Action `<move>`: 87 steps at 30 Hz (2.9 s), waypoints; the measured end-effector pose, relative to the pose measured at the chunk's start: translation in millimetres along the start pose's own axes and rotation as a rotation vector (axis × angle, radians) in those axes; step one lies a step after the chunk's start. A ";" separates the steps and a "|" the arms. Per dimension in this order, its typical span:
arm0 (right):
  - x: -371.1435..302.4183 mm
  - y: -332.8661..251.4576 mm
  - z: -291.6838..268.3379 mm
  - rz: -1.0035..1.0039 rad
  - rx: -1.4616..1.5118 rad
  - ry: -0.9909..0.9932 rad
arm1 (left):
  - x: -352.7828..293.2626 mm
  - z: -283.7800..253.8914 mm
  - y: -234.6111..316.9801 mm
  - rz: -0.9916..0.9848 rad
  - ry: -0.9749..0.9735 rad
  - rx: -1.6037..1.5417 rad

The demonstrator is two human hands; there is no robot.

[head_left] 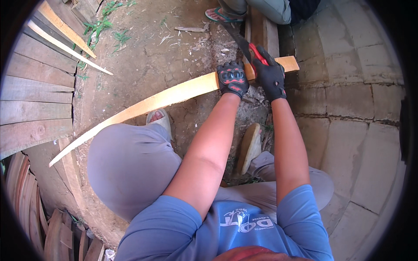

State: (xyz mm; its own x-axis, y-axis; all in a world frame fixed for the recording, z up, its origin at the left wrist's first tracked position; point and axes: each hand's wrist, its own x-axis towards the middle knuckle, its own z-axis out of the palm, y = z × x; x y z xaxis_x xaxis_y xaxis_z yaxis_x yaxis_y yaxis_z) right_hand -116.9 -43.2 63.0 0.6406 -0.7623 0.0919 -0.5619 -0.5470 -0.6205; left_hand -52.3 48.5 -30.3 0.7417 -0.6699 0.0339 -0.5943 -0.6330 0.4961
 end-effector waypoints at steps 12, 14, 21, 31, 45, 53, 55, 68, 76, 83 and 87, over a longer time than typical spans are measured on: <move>-87.6 -1.5 -70.3 0.182 0.155 -0.067 | 5.7 -1.6 -3.8 -0.008 0.013 0.012; -97.7 23.0 -77.1 0.055 0.120 0.008 | 9.9 -9.1 1.6 -0.021 -0.049 0.006; -153.8 -3.9 -139.7 0.139 0.006 -0.053 | 20.5 -24.2 -1.7 -0.067 -0.227 0.027; -192.8 -47.1 -195.3 0.291 0.026 -0.019 | 26.6 -21.4 -6.8 -0.100 -0.212 -0.015; -114.1 -5.6 -125.2 -0.594 -0.588 -0.046 | 25.5 -22.0 -4.4 -0.087 -0.209 -0.046; -23.9 18.2 -45.7 -0.233 -0.086 -0.007 | 25.7 -24.5 -1.3 -0.087 -0.229 -0.058; -9.1 14.5 -29.7 -0.188 -0.036 -0.005 | 24.2 -21.6 -4.7 -0.079 -0.160 -0.068; -24.6 5.3 -18.7 0.092 0.107 0.003 | 22.9 -23.8 -8.8 -0.074 -0.215 -0.014; -116.5 22.8 -99.6 -0.191 -0.046 -0.012 | 25.2 -30.3 -3.1 -0.044 -0.297 -0.002; -190.0 -37.1 -181.4 0.208 -0.073 -0.093 | 22.5 -26.1 -6.9 -0.083 -0.199 -0.038; -210.8 -46.2 -196.6 0.168 -0.033 -0.017 | 25.6 -25.8 -5.7 -0.090 -0.220 -0.047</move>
State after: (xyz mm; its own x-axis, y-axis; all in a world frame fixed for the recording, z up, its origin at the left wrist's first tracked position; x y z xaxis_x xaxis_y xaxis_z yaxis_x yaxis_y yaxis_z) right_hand -328.9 74.8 225.5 0.5450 -0.8381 -0.0247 -0.6784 -0.4235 -0.6004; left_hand -22.0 45.0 -9.9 0.7025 -0.6830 -0.2000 -0.5098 -0.6790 0.5284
